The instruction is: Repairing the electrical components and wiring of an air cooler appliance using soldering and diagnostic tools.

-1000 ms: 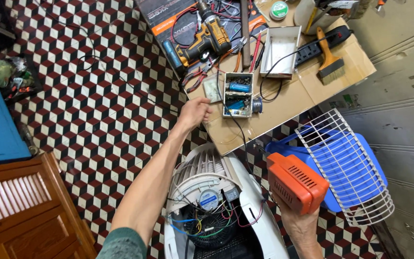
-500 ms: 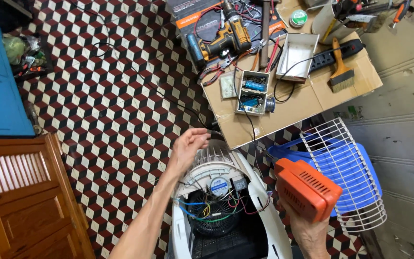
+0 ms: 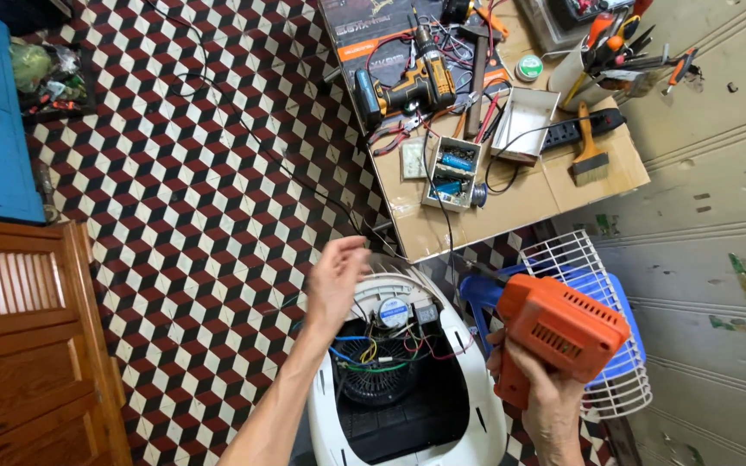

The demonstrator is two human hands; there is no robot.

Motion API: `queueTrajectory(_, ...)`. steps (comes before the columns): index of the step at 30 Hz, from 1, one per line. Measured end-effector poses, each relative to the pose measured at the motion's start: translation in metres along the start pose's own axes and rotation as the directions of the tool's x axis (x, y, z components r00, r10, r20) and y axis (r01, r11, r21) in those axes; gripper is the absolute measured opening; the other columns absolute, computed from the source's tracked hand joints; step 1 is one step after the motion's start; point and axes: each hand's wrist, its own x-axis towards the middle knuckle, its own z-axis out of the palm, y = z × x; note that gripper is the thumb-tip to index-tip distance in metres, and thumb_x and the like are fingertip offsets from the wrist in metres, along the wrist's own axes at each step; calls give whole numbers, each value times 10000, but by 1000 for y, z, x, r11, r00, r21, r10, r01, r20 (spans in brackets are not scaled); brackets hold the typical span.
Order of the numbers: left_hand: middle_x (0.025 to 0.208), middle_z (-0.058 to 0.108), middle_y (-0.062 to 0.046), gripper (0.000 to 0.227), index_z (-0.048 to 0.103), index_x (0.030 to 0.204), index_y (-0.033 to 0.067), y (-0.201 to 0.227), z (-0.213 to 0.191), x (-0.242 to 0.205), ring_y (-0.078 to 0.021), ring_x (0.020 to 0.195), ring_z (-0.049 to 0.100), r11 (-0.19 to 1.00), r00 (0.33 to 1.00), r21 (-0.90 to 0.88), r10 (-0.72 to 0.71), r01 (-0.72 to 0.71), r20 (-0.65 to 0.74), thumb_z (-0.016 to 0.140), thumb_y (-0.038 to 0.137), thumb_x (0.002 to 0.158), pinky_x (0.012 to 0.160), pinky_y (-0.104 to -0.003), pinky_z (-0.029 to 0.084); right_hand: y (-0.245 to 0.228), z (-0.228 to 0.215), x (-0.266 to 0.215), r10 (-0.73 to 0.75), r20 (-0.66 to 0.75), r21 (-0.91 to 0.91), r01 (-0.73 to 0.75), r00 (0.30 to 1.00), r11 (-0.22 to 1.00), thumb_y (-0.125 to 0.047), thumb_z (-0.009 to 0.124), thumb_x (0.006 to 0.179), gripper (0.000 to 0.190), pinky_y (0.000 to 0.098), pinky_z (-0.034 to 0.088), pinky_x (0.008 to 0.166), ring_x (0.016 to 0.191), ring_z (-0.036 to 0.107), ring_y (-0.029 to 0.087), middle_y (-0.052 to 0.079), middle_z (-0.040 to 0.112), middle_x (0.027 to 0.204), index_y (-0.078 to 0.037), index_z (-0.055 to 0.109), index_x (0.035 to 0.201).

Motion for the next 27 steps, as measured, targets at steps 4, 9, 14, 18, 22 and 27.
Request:
queueTrajectory(4,1019,730,-117,318,610,1282,48,-9,-31,-52,-141,827,657,994,993,-98,37,-48,-112,546,219,1022,698,-265,573,-3,-9,-7,-21,24,55,20,1000,998,-70,649,871,389,393,593,547,632,671,240,224,709,879,65,590,1231)
queueTrajectory(9,931,757,-13,352,703,1152,78,-42,-36,-128,-97,699,645,965,960,127,-202,229,-195,483,321,1023,580,-260,548,-4,-18,-20,57,82,185,-71,995,980,-112,614,918,355,353,570,555,641,664,213,204,705,889,76,600,1219)
queueTrajectory(14,1077,716,-93,350,672,1250,84,-37,-11,-173,-200,801,663,952,976,271,-88,142,-201,603,263,958,654,-326,543,3,-17,-13,-1,108,117,-12,994,993,-114,622,928,318,325,557,570,646,661,202,168,715,899,60,610,1194)
queueTrajectory(18,1264,627,-163,444,613,1302,-3,-75,1,-165,-337,1144,608,815,922,534,355,-224,-156,714,188,913,943,-406,498,-2,-11,56,-87,39,-133,91,995,987,-112,661,928,248,329,540,513,621,662,197,132,728,873,64,643,1102)
queueTrajectory(22,1293,581,-165,585,544,1332,-6,-49,14,-156,-338,1177,560,820,974,557,212,-132,-81,758,225,838,973,-409,475,10,10,157,-150,77,-95,157,986,983,-107,673,920,244,312,524,494,580,656,185,131,728,851,45,660,1111)
queueTrajectory(27,1235,581,-104,608,560,1407,83,-92,21,-123,-291,1220,539,721,981,675,-195,154,-15,783,266,872,1019,-378,479,40,38,252,-97,106,-226,119,990,967,-218,680,902,322,324,555,502,572,676,189,128,733,800,77,679,1032)
